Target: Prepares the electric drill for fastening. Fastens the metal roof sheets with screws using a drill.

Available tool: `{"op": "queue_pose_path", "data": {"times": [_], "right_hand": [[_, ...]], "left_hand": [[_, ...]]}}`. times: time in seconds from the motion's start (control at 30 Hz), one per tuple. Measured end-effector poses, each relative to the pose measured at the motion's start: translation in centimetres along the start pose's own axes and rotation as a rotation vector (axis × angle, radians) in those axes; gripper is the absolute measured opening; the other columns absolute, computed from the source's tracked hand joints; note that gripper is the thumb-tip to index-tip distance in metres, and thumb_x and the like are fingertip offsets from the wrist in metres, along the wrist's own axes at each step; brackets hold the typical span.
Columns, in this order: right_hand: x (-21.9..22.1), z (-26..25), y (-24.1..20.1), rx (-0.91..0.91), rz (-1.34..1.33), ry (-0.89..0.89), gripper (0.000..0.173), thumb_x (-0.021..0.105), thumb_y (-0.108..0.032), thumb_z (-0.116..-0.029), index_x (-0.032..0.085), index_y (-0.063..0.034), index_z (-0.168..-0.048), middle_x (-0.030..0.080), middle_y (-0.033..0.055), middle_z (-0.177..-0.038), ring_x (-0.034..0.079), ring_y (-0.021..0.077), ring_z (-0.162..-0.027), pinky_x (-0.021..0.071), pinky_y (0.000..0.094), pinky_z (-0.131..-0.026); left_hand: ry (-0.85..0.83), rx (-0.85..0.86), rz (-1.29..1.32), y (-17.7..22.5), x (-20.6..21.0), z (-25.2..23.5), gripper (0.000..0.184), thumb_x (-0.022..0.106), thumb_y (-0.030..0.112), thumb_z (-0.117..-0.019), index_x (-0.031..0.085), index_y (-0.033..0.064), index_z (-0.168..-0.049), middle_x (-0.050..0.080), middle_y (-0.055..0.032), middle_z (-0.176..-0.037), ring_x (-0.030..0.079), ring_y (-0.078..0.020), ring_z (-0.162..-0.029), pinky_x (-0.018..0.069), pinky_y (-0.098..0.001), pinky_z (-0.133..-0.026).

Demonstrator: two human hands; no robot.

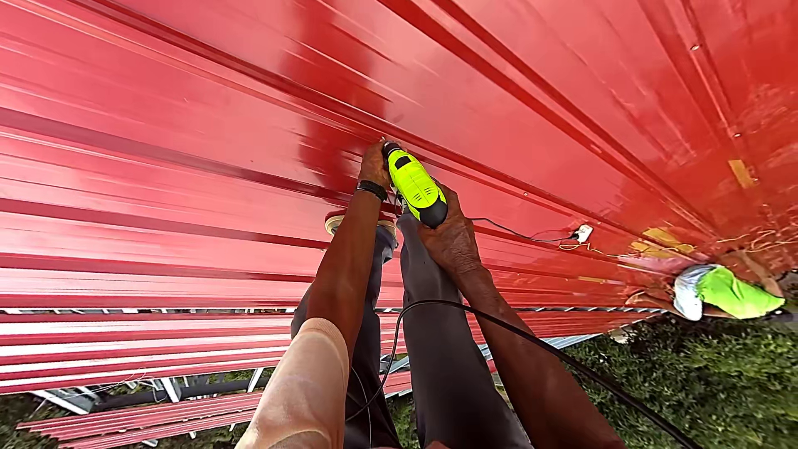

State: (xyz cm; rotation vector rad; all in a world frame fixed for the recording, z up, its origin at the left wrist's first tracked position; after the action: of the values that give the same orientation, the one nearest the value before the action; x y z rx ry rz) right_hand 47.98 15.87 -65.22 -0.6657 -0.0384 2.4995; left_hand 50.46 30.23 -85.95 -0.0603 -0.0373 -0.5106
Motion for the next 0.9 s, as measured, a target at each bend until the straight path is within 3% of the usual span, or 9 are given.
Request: {"op": "queue_pose_path", "data": {"times": [0.07, 0.17, 0.23, 0.33, 0.4, 0.5, 0.6, 0.73, 0.9], "right_hand": [[0.2, -0.2, -0.2, 0.012, 0.008, 0.009, 0.086, 0.081, -0.032, -0.0837, 0.035, -0.0319, -0.156, 0.073, 0.0154, -0.100, 0.071, 0.0357, -0.090, 0.0560, 0.0604, -0.077], [1.3, -2.2, -1.1, 0.024, 0.026, 0.040, 0.085, 0.076, -0.027, -0.0868, 0.031, -0.0251, -0.158, 0.072, 0.0213, -0.096, 0.071, 0.0428, -0.082, 0.0547, 0.0636, -0.070], [1.5, -3.8, -1.4, 0.029, -0.047, 0.100, 0.079, 0.075, -0.026, -0.0879, 0.035, -0.0214, -0.156, 0.071, 0.0225, -0.101, 0.070, 0.0441, -0.086, 0.0541, 0.0661, -0.071], [0.4, -4.0, -0.6, 0.025, -0.168, 0.165, 0.077, 0.076, -0.024, -0.0855, 0.040, -0.0169, -0.153, 0.071, 0.0208, -0.108, 0.070, 0.0410, -0.092, 0.0543, 0.0653, -0.076], [-0.3, -2.3, 0.9, 0.037, -0.265, 0.167, 0.076, 0.076, -0.021, -0.0844, 0.040, -0.0170, -0.152, 0.070, 0.0173, -0.102, 0.071, 0.0330, -0.077, 0.0590, 0.0583, -0.067], [-1.6, -2.1, 3.0, 0.034, -0.425, 0.166, 0.074, 0.075, -0.018, -0.0822, 0.043, -0.0149, -0.149, 0.069, 0.0127, -0.093, 0.068, 0.0246, -0.065, 0.0602, 0.0489, -0.061], [-1.9, -1.6, 4.4, 0.000, -0.605, 0.120, 0.067, 0.072, -0.016, -0.0835, 0.045, -0.0113, -0.145, 0.074, 0.0087, -0.094, 0.072, 0.0224, -0.065, 0.0622, 0.0401, -0.056], [-2.1, -0.8, 5.1, 0.040, -0.667, 0.096, 0.072, 0.071, -0.013, -0.0834, 0.040, -0.0118, -0.149, 0.074, 0.0092, -0.103, 0.073, 0.0238, -0.070, 0.0630, 0.0405, -0.056], [-1.9, 0.1, 6.0, 0.067, -0.577, 0.110, 0.080, 0.074, -0.016, -0.0805, 0.039, -0.0122, -0.153, 0.070, 0.0102, -0.109, 0.072, 0.0209, -0.077, 0.0627, 0.0418, -0.063]], "left_hand": [[-0.036, -0.007, 0.039, -0.5, -0.3, 0.6, 0.031, 0.046, 0.034, -0.1072, 0.058, 0.0063, -0.113, 0.066, -0.0115, -0.094, 0.067, -0.0221, -0.082, 0.0588, -0.0394, -0.072], [-0.095, -0.022, 0.017, -1.3, -0.9, 3.9, 0.049, 0.037, 0.047, -0.1090, 0.055, 0.0090, -0.133, 0.067, -0.0114, -0.114, 0.067, -0.0227, -0.096, 0.0577, -0.0426, -0.082], [-0.106, -0.067, -0.067, -1.8, -1.2, 6.3, 0.056, 0.036, 0.053, -0.1075, 0.048, 0.0123, -0.144, 0.065, -0.0128, -0.125, 0.067, -0.0265, -0.102, 0.0570, -0.0476, -0.083], [-0.017, -0.052, -0.112, -1.6, -1.6, 6.0, 0.053, 0.039, 0.044, -0.1097, 0.038, 0.0061, -0.148, 0.058, -0.0197, -0.135, 0.067, -0.0330, -0.108, 0.0586, -0.0520, -0.086], [0.114, 0.034, -0.163, -1.7, -2.8, 5.0, 0.051, 0.044, 0.040, -0.1093, 0.038, 0.0089, -0.150, 0.054, -0.0207, -0.139, 0.065, -0.0344, -0.110, 0.0583, -0.0522, -0.085], [0.148, 0.150, -0.319, -1.0, -1.5, 3.0, 0.048, 0.045, 0.038, -0.1096, 0.043, 0.0102, -0.149, 0.056, -0.0218, -0.135, 0.065, -0.0344, -0.108, 0.0581, -0.0512, -0.084], [0.121, 0.191, -0.379, -0.6, -0.5, 2.9, 0.046, 0.046, 0.036, -0.1098, 0.044, 0.0105, -0.148, 0.058, -0.0209, -0.133, 0.065, -0.0328, -0.108, 0.0578, -0.0490, -0.084], [0.086, 0.199, -0.346, -0.8, 0.4, 2.9, 0.044, 0.047, 0.034, -0.1099, 0.045, 0.0084, -0.146, 0.061, -0.0203, -0.127, 0.067, -0.0312, -0.101, 0.0584, -0.0471, -0.082], [0.034, 0.164, -0.372, -2.4, -0.7, 4.4, 0.045, 0.048, 0.035, -0.1093, 0.046, 0.0067, -0.145, 0.064, -0.0212, -0.125, 0.069, -0.0317, -0.102, 0.0591, -0.0475, -0.084]]}}
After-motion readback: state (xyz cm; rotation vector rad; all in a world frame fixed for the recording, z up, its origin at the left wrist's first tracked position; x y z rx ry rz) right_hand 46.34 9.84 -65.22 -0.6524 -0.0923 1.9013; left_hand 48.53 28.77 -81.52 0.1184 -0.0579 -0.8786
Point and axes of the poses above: each hand's wrist, its own z-axis away from the middle knuckle, its own x-axis out of the palm, y = z × x, the point moved 1 cm from there along -z, towards the middle knuckle
